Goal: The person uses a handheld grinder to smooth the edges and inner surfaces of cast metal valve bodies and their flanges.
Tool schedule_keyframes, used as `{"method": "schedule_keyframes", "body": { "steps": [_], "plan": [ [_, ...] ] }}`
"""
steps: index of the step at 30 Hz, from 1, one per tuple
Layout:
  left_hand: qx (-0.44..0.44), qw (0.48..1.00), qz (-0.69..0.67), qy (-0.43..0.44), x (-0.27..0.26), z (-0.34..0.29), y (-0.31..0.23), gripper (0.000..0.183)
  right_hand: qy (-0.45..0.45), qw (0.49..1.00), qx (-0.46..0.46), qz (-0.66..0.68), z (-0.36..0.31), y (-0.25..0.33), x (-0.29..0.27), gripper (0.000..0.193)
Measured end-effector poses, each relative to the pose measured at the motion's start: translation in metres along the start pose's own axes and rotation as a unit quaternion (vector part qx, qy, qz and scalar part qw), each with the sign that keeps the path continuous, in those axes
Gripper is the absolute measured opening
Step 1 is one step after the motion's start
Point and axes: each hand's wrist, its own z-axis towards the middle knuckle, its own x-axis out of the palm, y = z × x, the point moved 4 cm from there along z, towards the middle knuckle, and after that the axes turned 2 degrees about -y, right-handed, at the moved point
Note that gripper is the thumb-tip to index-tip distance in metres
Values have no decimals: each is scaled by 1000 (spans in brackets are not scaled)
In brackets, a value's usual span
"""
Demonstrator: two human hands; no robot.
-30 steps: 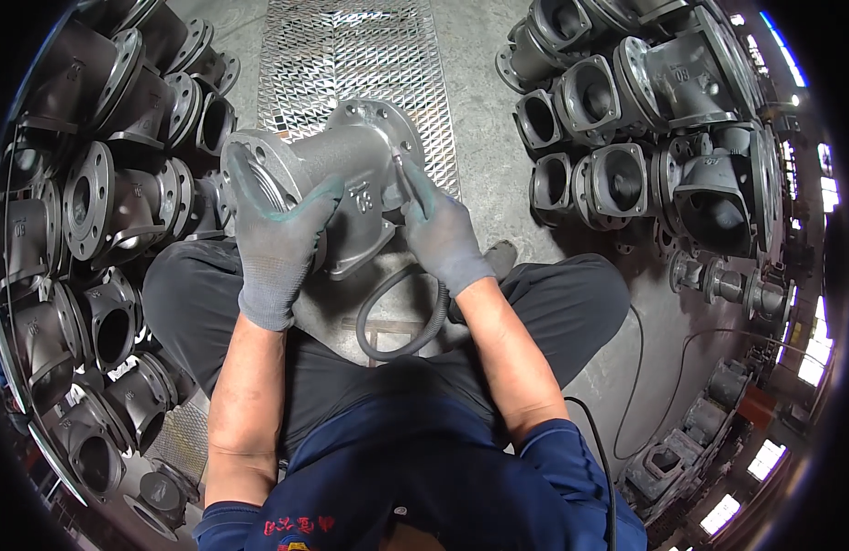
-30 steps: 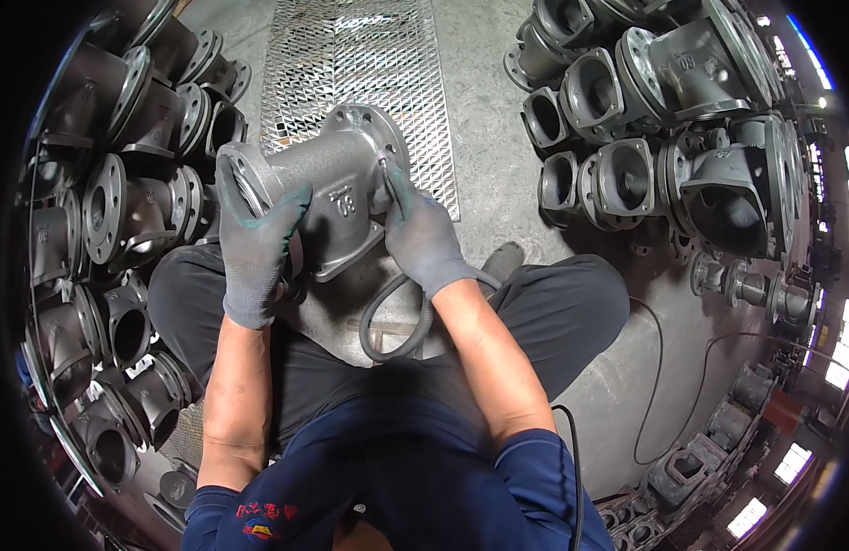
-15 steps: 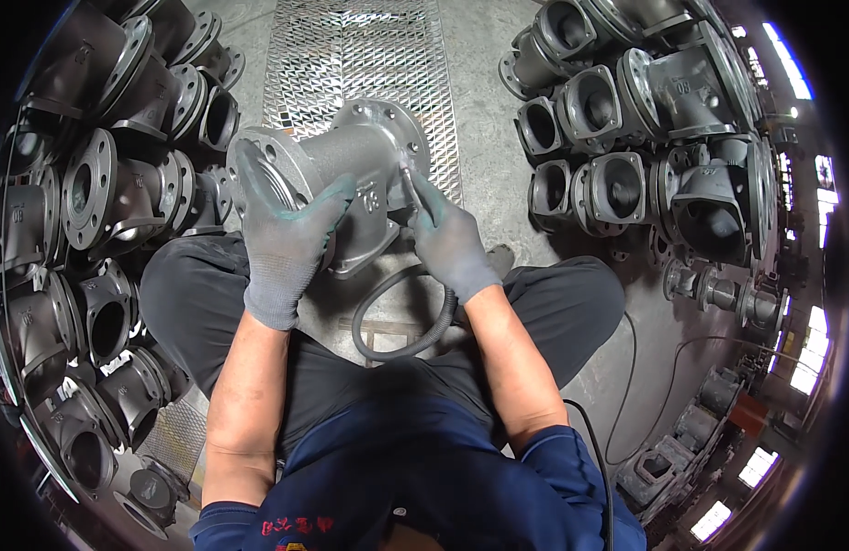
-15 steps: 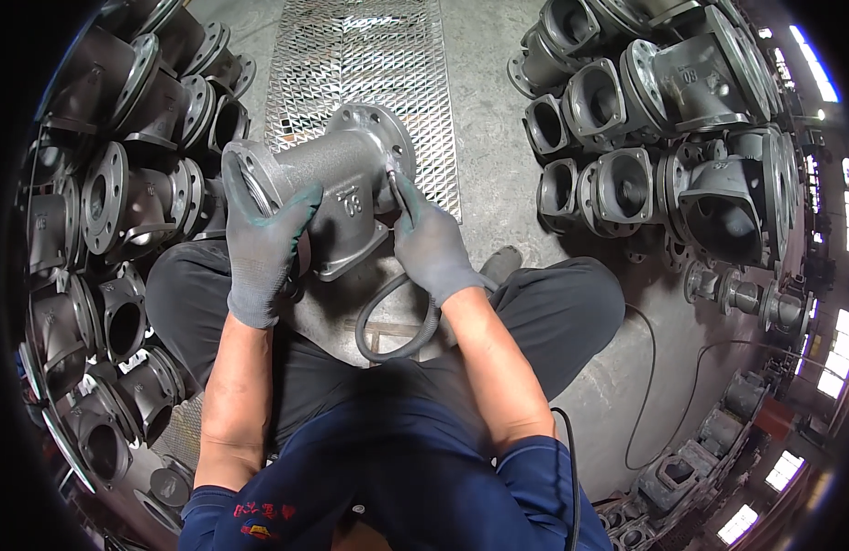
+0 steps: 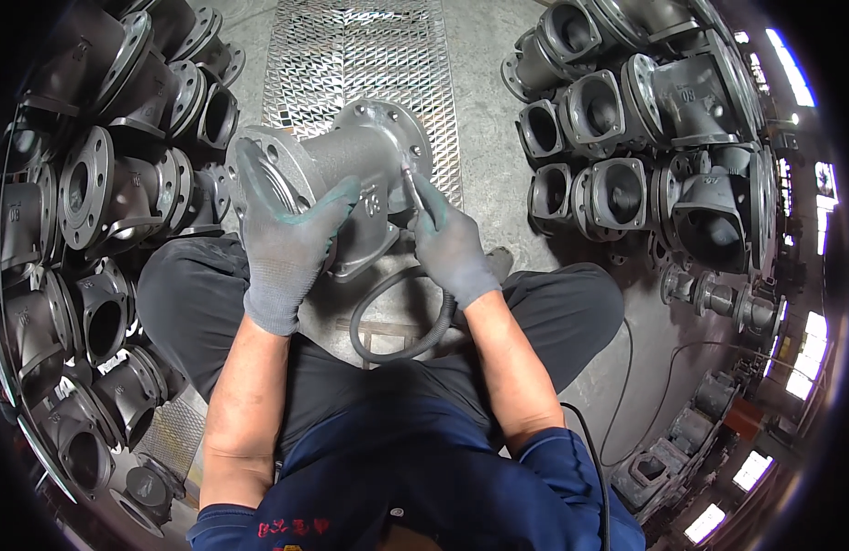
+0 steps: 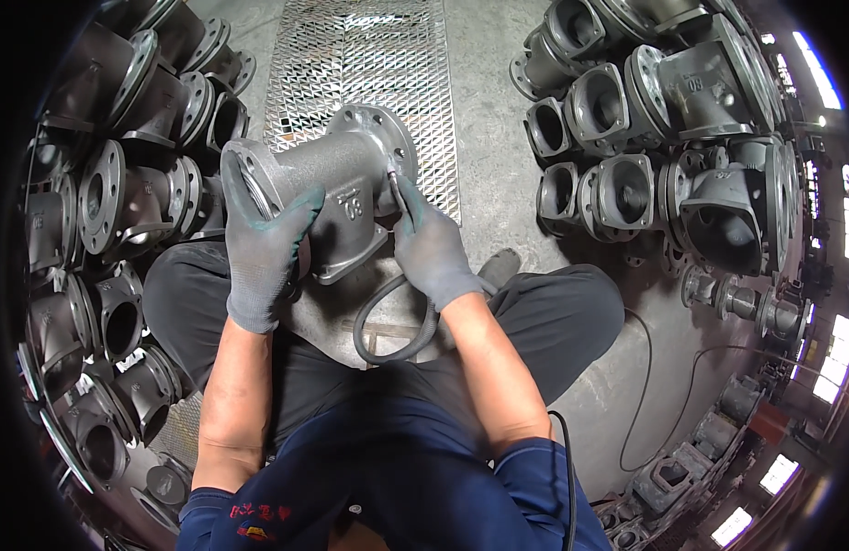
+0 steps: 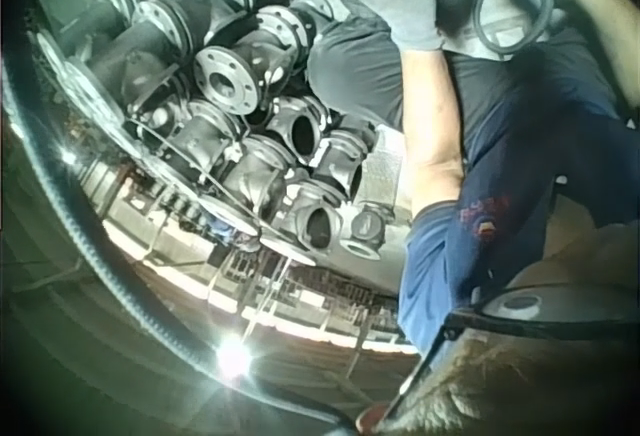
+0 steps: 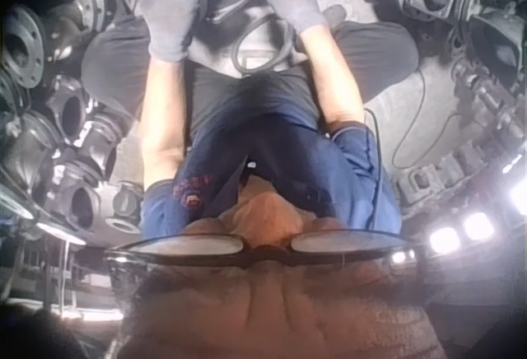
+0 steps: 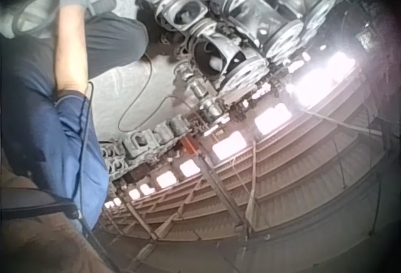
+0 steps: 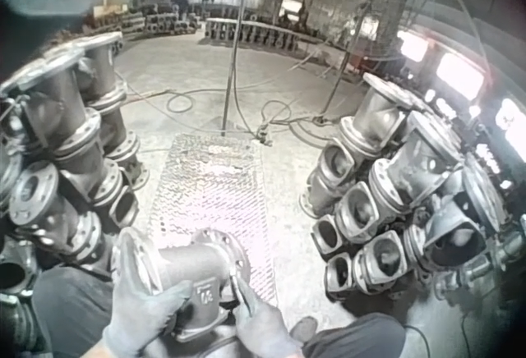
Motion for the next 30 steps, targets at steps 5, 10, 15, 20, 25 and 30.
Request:
{"method": "schedule_keyframes", "body": {
  "steps": [5,10,15,20,25,30],
  "plan": [
    [-3,1000,11,6,2,-2,-16,117,4,1000,5,9,2,-5,1,58],
    [-1,1000,-1,19,6,-2,-17,118,24,999,-27,-2,-10,-13,-4,57],
    [76,994,52,61,-3,15,-8,111,78,990,105,58,-10,-13,-48,50],
    [-3,995,14,101,-10,46,-3,115,129,988,77,-42,38,-45,-102,46],
    [-45,992,-46,109,-15,52,-2,115,183,967,-73,-164,74,-51,-83,39],
    [-28,993,-7,116,-19,53,-9,112,229,961,-135,-80,95,-51,-58,35]
  ]
}}
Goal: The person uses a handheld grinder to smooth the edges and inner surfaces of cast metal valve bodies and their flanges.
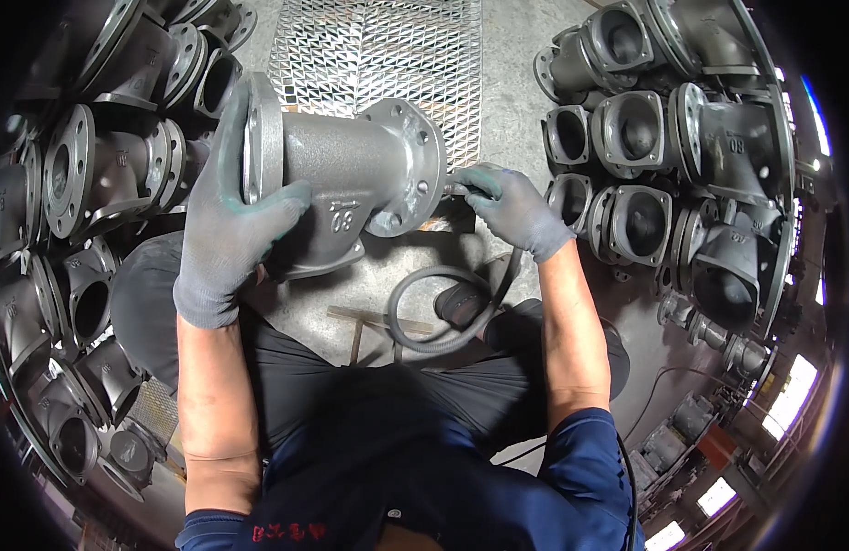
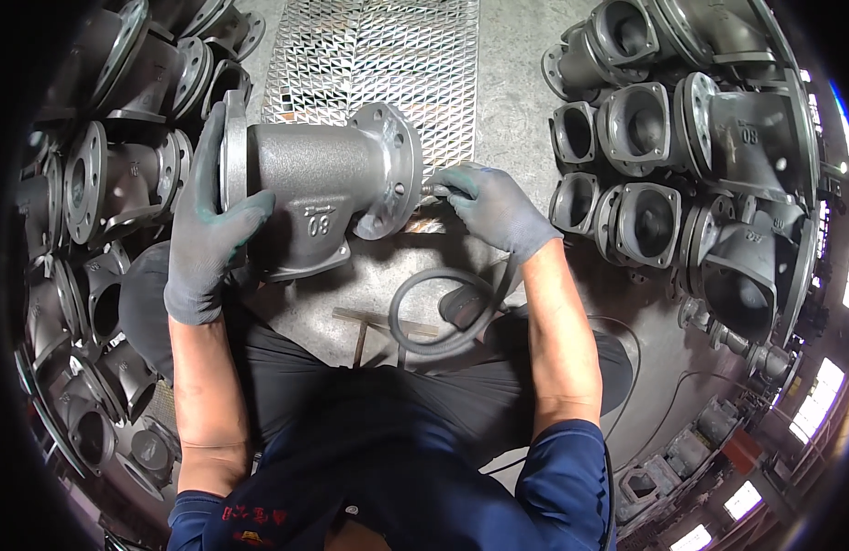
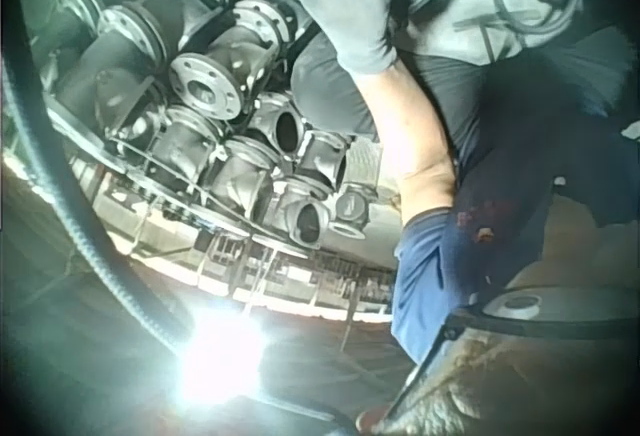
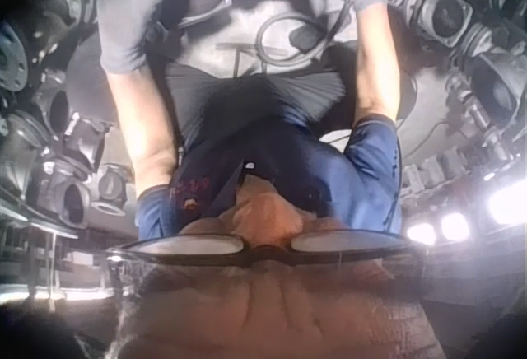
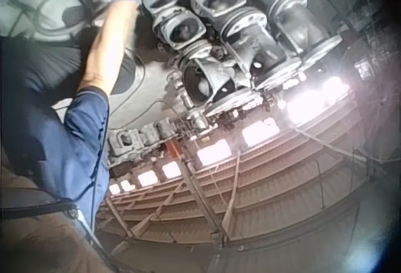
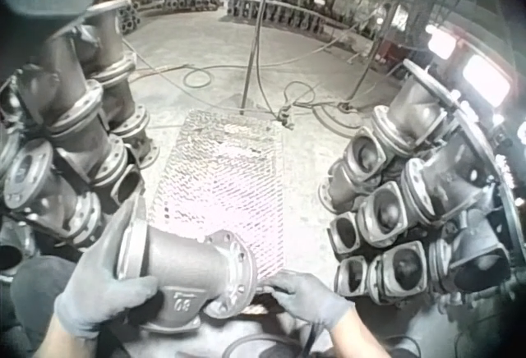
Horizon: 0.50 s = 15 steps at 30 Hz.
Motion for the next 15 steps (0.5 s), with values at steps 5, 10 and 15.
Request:
{"method": "schedule_keyframes", "body": {
  "steps": [5,10,15],
  "plan": [
    [-7,1000,14,-3,-1,0,4,110,26,996,-48,-69,10,-1,5,48],
    [-44,999,-6,8,2,-2,0,109,27,992,-67,-104,15,-6,11,56],
    [-30,999,-14,3,2,-2,1,108,37,986,-61,-151,13,-2,12,59]
  ]
}}
